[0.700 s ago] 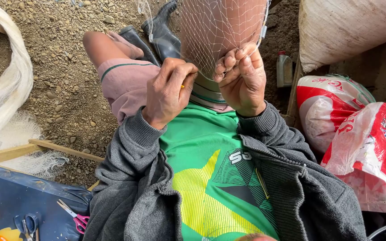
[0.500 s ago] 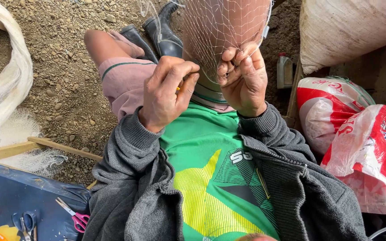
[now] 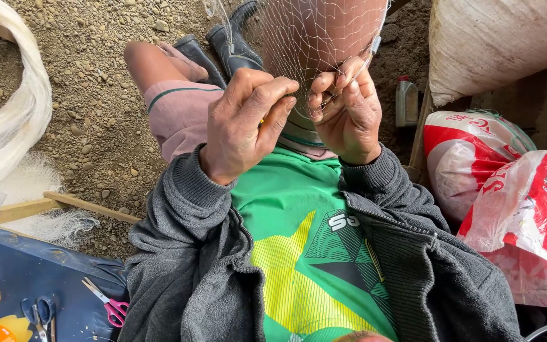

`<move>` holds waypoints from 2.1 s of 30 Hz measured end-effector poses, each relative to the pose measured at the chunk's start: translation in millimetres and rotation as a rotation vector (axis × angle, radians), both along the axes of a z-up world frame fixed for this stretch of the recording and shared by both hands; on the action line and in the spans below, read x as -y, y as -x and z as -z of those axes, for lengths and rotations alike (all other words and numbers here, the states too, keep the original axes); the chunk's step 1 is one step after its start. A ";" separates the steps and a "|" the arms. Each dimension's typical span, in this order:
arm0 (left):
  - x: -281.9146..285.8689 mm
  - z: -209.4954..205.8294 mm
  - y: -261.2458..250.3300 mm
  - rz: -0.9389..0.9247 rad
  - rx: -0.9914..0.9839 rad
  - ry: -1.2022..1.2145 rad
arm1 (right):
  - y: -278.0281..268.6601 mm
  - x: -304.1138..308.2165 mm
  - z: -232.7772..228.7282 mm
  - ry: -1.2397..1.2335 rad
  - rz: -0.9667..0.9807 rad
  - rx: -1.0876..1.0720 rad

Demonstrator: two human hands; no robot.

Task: Repairing a fishing net by weaving new line into the mesh using a netting needle.

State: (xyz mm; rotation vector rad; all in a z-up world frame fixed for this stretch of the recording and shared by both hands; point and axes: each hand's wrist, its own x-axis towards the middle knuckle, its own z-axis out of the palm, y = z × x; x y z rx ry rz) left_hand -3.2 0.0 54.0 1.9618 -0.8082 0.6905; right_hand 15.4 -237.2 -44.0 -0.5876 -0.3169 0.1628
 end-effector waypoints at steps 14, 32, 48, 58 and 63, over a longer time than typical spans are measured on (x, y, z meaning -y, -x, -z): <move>-5.7 -1.6 1.5 0.003 -0.089 -0.028 | -0.7 -3.0 -2.8 -0.041 0.007 -0.001; -12.4 11.4 -0.6 0.142 -0.234 0.001 | -1.5 -8.1 -1.3 -0.068 0.013 0.057; 5.2 126.3 55.3 0.768 -1.210 0.600 | -0.2 -7.6 0.2 -0.056 0.015 0.012; -27.0 -0.8 11.5 0.212 -0.244 -0.019 | -0.8 -3.7 6.2 -0.094 -0.039 0.033; -37.8 -50.4 -2.2 -0.113 0.210 -0.439 | 6.2 -0.1 -0.7 0.020 -0.044 -0.055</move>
